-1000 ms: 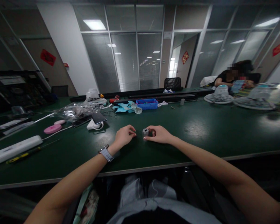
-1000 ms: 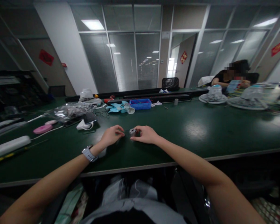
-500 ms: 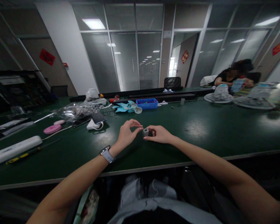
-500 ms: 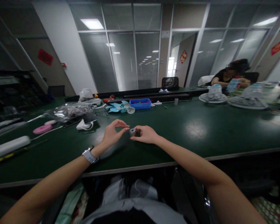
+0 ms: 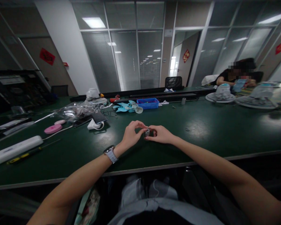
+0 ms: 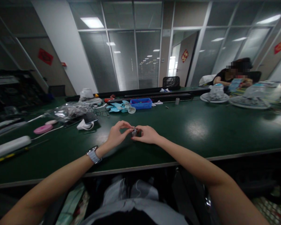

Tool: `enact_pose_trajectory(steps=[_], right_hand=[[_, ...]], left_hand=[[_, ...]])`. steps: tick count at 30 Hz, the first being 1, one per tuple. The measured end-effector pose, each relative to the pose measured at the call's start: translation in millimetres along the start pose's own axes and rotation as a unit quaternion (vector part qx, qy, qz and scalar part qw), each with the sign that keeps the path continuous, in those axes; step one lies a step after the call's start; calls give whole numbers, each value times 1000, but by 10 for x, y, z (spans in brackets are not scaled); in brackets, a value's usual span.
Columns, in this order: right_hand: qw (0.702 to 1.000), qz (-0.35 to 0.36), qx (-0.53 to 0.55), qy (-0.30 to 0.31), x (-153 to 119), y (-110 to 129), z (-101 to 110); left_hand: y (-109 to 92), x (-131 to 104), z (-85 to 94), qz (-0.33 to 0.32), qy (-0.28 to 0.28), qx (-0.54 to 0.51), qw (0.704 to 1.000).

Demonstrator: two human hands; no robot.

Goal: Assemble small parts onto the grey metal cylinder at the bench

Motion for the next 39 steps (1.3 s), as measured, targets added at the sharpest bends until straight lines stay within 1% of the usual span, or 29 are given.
enact_pose_trajectory(steps=[3, 8, 14, 19, 22, 25, 28, 35, 39], right_hand=[[1000, 2, -1, 0, 4, -4, -2], [1000, 5, -14, -2, 4, -20, -2], [1000, -1, -13, -3, 5, -45, -16], [1000, 6, -12, -4, 4, -26, -10], [1000, -2, -10, -1, 2, -39, -14], [1000, -7, -11, -1, 1, -52, -13], [1000, -6, -13, -3, 0, -42, -6], [1000, 3, -8, -3, -1, -2, 4], [1000, 4, -8, 1, 2, -4, -5]], left_hand=[[6, 5, 8, 4, -7, -15, 1000], [41, 10, -53, 26, 15, -22, 999], [28, 25, -63, 30, 20, -32, 999], [45, 17, -122, 37, 55, -32, 997], [42, 1, -164, 32, 82, -29, 996], [31, -13, -177, 27, 94, -31, 995], [23, -17, -160, 28, 86, -35, 995], [61, -11, -78, 34, 41, 2, 999], [66, -10, -68, 26, 32, 15, 999]])
Point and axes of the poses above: each hand's wrist, its own x-axis towards the middle knuckle, its own z-axis out of the back of the hand, y = z × x, the point moved 9 cm from there along x, towards the middle knuckle, and after that the axes turned 1 degree about z, right-handed, at the moved point
